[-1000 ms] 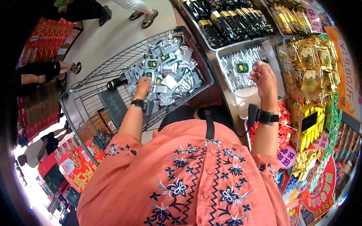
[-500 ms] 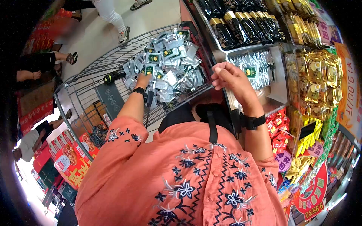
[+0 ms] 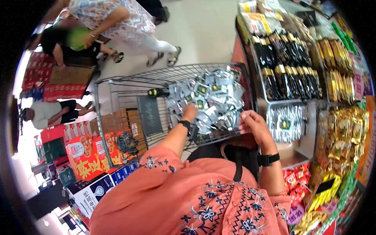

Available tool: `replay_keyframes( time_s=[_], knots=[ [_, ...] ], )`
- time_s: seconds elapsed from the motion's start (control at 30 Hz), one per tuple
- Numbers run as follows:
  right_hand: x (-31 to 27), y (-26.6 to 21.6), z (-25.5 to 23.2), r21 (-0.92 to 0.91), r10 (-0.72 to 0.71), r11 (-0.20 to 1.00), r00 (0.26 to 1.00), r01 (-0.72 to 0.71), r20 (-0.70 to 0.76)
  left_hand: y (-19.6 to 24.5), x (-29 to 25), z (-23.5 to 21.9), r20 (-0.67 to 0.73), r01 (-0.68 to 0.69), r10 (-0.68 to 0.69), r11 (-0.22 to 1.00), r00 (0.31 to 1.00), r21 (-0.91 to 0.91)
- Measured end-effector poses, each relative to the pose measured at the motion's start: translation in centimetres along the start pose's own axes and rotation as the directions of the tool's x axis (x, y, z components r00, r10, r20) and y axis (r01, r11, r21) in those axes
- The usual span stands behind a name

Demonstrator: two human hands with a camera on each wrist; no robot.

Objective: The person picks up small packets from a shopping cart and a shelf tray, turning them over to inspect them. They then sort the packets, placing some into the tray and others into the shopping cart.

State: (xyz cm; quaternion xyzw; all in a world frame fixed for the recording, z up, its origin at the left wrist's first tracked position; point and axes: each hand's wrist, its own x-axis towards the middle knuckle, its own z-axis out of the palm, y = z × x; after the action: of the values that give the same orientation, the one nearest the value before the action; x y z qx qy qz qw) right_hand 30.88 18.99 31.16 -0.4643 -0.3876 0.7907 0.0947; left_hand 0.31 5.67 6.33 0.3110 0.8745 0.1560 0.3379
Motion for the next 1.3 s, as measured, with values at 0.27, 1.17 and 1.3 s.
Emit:
replay_keyframes(
  time_s=[0.27,1.17,1.3],
  knots=[
    [2.7,-0.7,2.7,-0.073,-0.032,0.996,0.989,0.043,0.144,7.5,-8.0,-9.3,0.281,0.105,0.109,0.755,0.954,-0.647],
    [1.6,3.5,1.4,-0.788,-0.355,0.486,0.909,0.378,0.217,-3.3,-28.5,-21.2,-0.747,0.034,-0.106,0.993,0.656,-0.112],
    [2.5,8.5,-0.2,-0.838,-0.276,0.412,0.926,0.356,0.258,-14.7,-32.4,-15.9,-0.575,0.055,-0.437,0.826,0.691,-0.561]
  ],
)
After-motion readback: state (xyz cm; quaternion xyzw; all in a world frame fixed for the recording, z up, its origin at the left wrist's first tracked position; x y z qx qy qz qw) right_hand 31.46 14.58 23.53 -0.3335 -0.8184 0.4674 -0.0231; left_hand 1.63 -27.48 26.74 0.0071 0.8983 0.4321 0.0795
